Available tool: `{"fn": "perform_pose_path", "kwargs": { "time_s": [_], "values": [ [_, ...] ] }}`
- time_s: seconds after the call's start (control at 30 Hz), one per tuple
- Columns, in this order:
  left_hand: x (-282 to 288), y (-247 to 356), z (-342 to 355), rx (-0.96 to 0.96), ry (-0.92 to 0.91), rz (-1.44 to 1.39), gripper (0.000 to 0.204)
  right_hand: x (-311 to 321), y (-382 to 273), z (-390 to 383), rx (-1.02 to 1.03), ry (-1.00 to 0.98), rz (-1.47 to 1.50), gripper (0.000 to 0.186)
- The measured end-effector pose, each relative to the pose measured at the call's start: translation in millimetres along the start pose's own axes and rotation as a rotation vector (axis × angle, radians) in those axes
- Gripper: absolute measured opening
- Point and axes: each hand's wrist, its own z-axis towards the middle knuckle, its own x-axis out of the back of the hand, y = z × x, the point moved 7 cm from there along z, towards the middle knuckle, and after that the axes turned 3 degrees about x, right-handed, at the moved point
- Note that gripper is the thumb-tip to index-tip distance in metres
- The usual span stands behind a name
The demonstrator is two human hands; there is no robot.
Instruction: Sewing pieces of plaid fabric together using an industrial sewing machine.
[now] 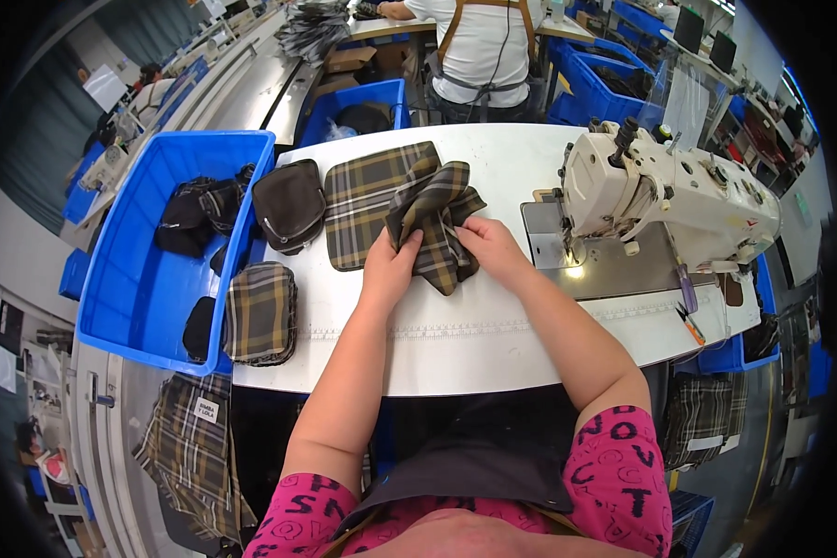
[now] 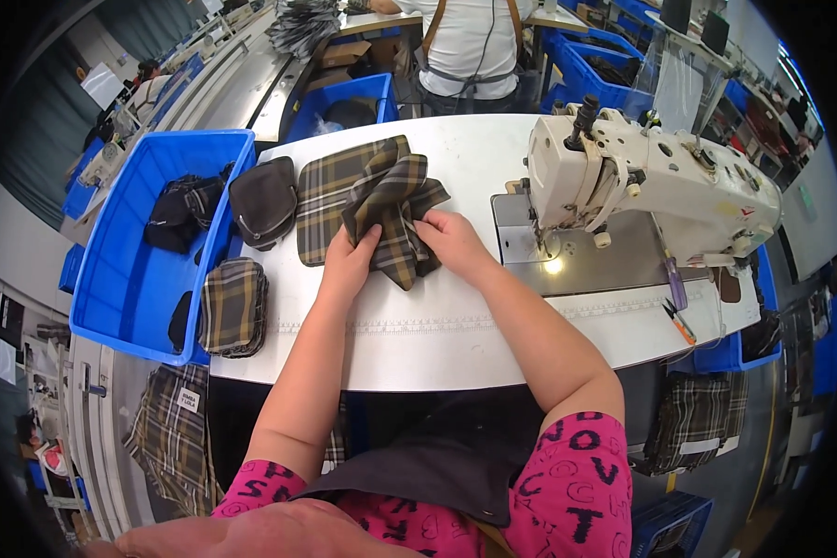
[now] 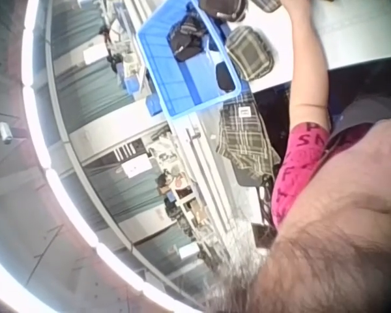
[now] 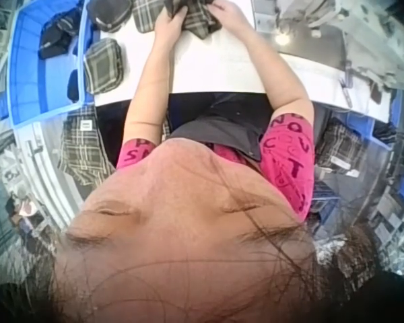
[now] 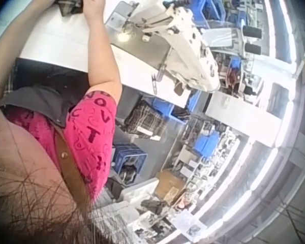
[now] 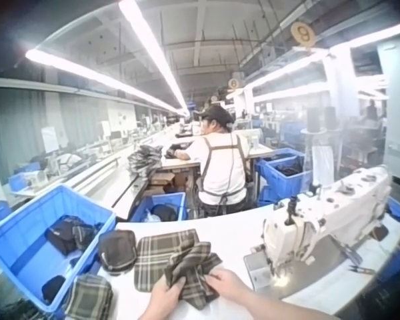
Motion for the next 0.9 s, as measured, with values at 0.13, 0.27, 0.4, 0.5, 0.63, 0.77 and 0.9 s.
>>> {"fn": "perform_pose_path", "kwargs": {
  "time_s": [0.13, 0.27, 0.4, 0.5, 0.63, 0.77, 0.9],
  "values": [
    [-3, 0, -1, -0.005, 0.002, 0.005, 0.036, 2, -5, -3, -0.008, 0.01, -0.019, 0.023],
    [-1, 1, -2, -0.006, 0.009, 0.013, 0.036, 0, -2, -1, 0.013, 0.009, -0.038, 0.023],
    [3, 1, -4, 0.004, 0.022, 0.017, 0.037, -2, -1, 2, -0.018, -0.008, -0.023, 0.023],
    [-2, 4, -3, 0.048, 0.011, 0.077, 0.036, 1, 7, 2, -0.008, 0.018, -0.023, 0.024],
    [1, 2, -6, 0.073, 0.03, 0.047, 0.036, -3, 4, 1, -0.012, 0.04, 0.014, 0.025],
    [0, 0, -4, 0.043, 0.042, 0.071, 0.036, -2, 8, 2, -0.022, 0.011, 0.013, 0.022],
    [2, 0, -6, 0.031, 0.073, 0.085, 0.036, -5, 4, 3, 0.002, 0.006, 0.031, 0.022]
  ]
}}
